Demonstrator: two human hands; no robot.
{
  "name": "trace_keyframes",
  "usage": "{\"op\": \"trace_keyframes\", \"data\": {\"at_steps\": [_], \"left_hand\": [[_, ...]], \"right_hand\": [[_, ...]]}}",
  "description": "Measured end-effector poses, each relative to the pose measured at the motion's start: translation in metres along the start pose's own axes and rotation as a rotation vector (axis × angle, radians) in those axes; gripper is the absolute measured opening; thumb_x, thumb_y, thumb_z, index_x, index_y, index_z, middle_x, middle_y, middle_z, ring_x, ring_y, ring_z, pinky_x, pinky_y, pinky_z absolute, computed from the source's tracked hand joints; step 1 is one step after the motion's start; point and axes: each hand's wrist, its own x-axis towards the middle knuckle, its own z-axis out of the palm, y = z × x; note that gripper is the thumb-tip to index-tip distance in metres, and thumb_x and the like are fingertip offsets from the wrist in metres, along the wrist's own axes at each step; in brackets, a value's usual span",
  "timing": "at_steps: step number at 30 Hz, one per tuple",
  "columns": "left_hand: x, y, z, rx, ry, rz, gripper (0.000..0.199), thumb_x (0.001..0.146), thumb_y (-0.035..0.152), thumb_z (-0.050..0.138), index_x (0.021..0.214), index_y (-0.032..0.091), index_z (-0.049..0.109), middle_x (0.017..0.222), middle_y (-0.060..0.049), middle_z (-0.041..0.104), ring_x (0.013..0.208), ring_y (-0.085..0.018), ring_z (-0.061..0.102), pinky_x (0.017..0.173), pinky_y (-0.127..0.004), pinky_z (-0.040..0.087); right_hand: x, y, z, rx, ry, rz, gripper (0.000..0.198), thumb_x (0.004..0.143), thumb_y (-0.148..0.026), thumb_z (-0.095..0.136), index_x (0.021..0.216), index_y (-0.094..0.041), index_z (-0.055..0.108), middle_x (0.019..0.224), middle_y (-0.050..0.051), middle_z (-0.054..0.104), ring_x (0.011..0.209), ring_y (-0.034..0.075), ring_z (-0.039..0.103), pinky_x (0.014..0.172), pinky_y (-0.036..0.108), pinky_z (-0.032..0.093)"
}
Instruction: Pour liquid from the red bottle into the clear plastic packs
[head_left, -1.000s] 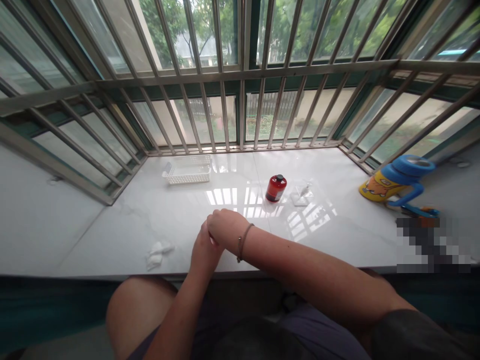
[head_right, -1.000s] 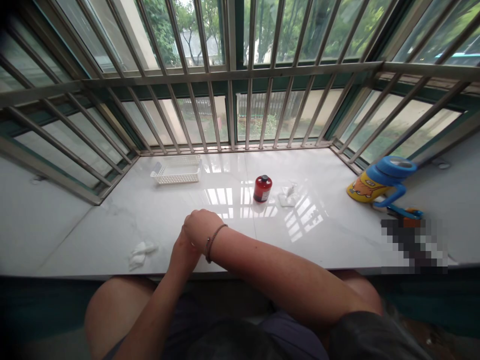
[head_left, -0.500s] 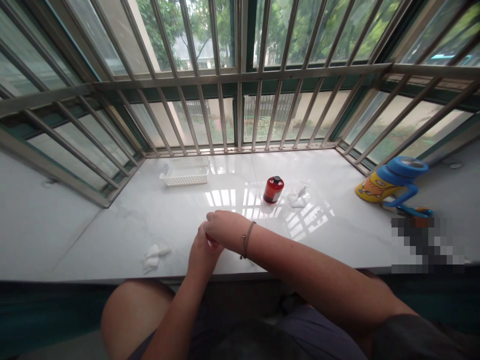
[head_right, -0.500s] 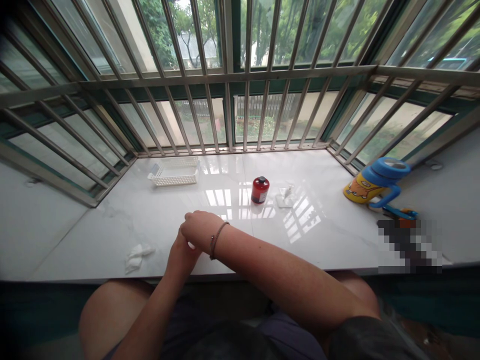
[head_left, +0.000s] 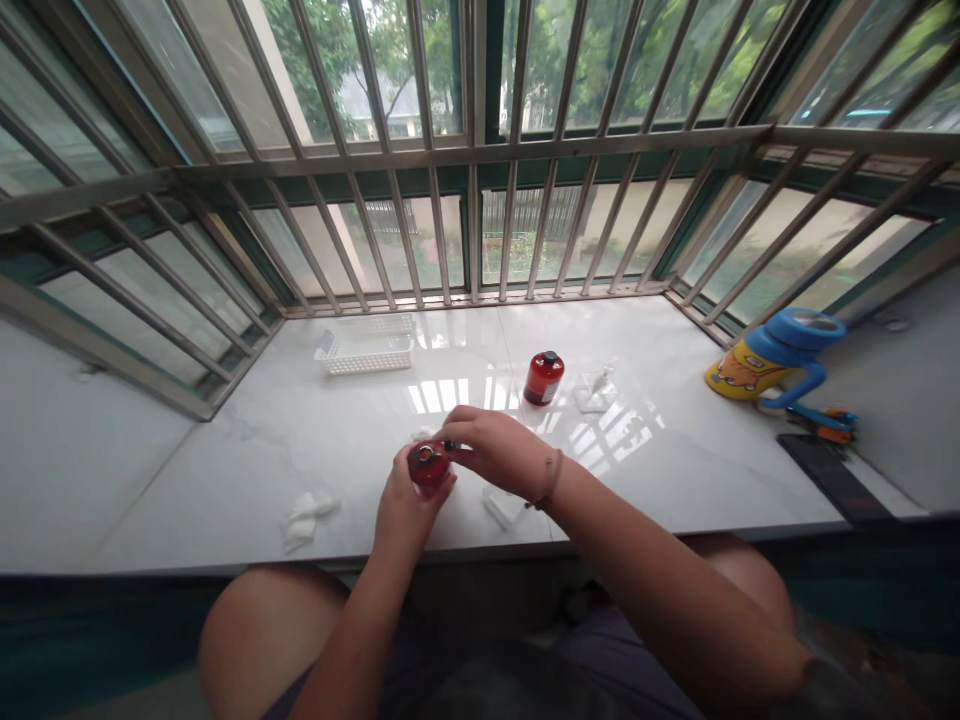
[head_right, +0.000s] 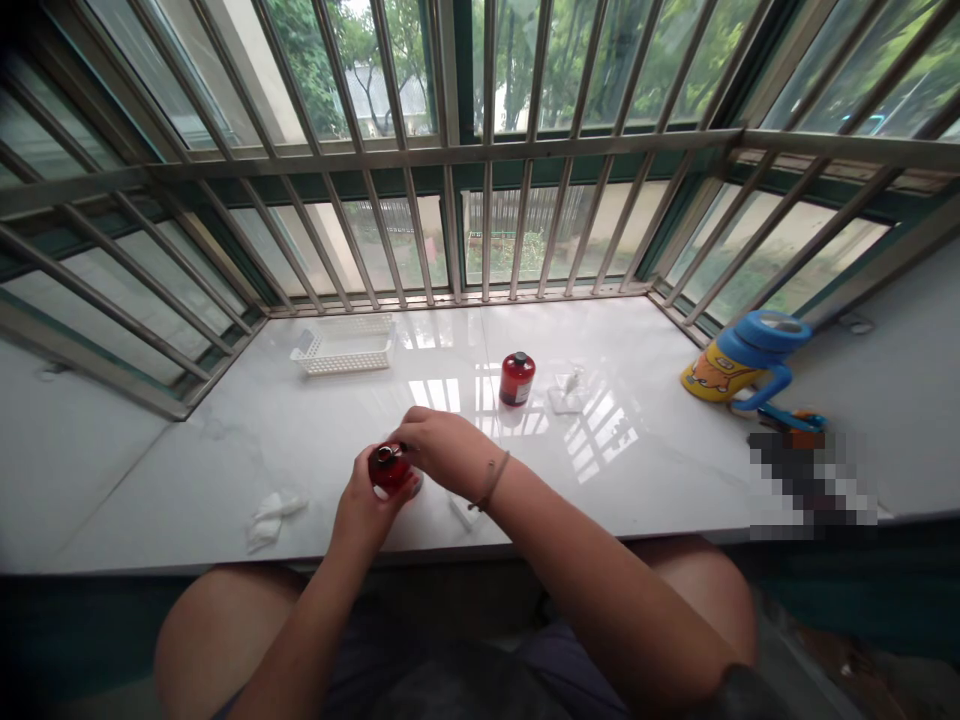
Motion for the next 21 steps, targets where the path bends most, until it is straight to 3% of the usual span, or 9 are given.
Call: {"op": "trace_keyframes", "data": {"at_steps": [3,5,8,10,15,18,21], "left_hand": [[-0.001,-0.001,0.001,-0.004,0.018,0.018,0.073,0.084,0.049,0.085,0.144,0.024,0.051,0.135,-0.013,0.074,0.12,-0.032,0.076,0.101,-0.045,0.061],[-0.001,-0.002,0.002,0.004,0.021,0.025,0.074,0.083,0.048,0.086,0.144,0.023,0.052,0.136,-0.014,0.073,0.122,-0.032,0.075,0.104,-0.046,0.06],[-0.001,-0.003,0.002,0.011,0.018,0.027,0.074,0.083,0.047,0.086,0.144,0.023,0.052,0.136,-0.014,0.073,0.123,-0.033,0.074,0.105,-0.047,0.06],[0.0,-0.003,0.002,0.012,0.023,0.029,0.074,0.083,0.047,0.086,0.144,0.024,0.052,0.136,-0.014,0.073,0.122,-0.033,0.075,0.104,-0.047,0.06],[0.0,-0.003,0.002,0.01,0.025,0.011,0.075,0.083,0.05,0.086,0.145,0.024,0.052,0.135,-0.014,0.073,0.118,-0.032,0.077,0.101,-0.045,0.062],[0.0,-0.003,0.002,0.017,0.018,-0.016,0.078,0.082,0.051,0.086,0.146,0.024,0.051,0.136,-0.014,0.073,0.116,-0.032,0.077,0.101,-0.045,0.062],[0.0,-0.003,0.002,0.018,0.012,-0.026,0.079,0.081,0.052,0.087,0.146,0.025,0.051,0.137,-0.014,0.073,0.116,-0.032,0.077,0.101,-0.046,0.062]], "right_hand": [[-0.055,0.033,0.007,0.189,0.284,0.179,0.018,0.099,-0.024,0.071,0.116,-0.025,0.078,0.119,0.007,0.072,0.098,0.019,0.074,0.095,0.035,0.063],[-0.098,0.062,0.015,0.235,0.417,0.376,0.018,0.099,-0.033,0.07,0.112,-0.024,0.077,0.119,0.008,0.071,0.098,0.02,0.075,0.091,0.036,0.066],[-0.161,0.108,0.027,0.128,0.541,0.673,0.024,0.093,-0.047,0.072,0.104,-0.026,0.077,0.113,0.008,0.074,0.092,0.022,0.077,0.084,0.035,0.068],[-0.198,0.132,0.034,0.079,0.583,0.77,0.028,0.091,-0.051,0.072,0.099,-0.024,0.076,0.109,0.009,0.077,0.09,0.024,0.077,0.084,0.039,0.068],[-0.25,0.159,0.05,-0.069,0.685,0.896,0.031,0.089,-0.057,0.066,0.089,-0.027,0.074,0.111,0.01,0.082,0.113,0.034,0.074,0.102,0.052,0.059],[-0.26,0.165,0.059,-0.118,0.705,0.881,0.031,0.088,-0.058,0.065,0.084,-0.028,0.073,0.113,0.009,0.083,0.127,0.036,0.069,0.109,0.054,0.054],[-0.263,0.17,0.067,-0.144,0.717,0.843,0.033,0.088,-0.06,0.066,0.084,-0.028,0.074,0.112,0.009,0.083,0.124,0.037,0.07,0.107,0.055,0.054]]}}
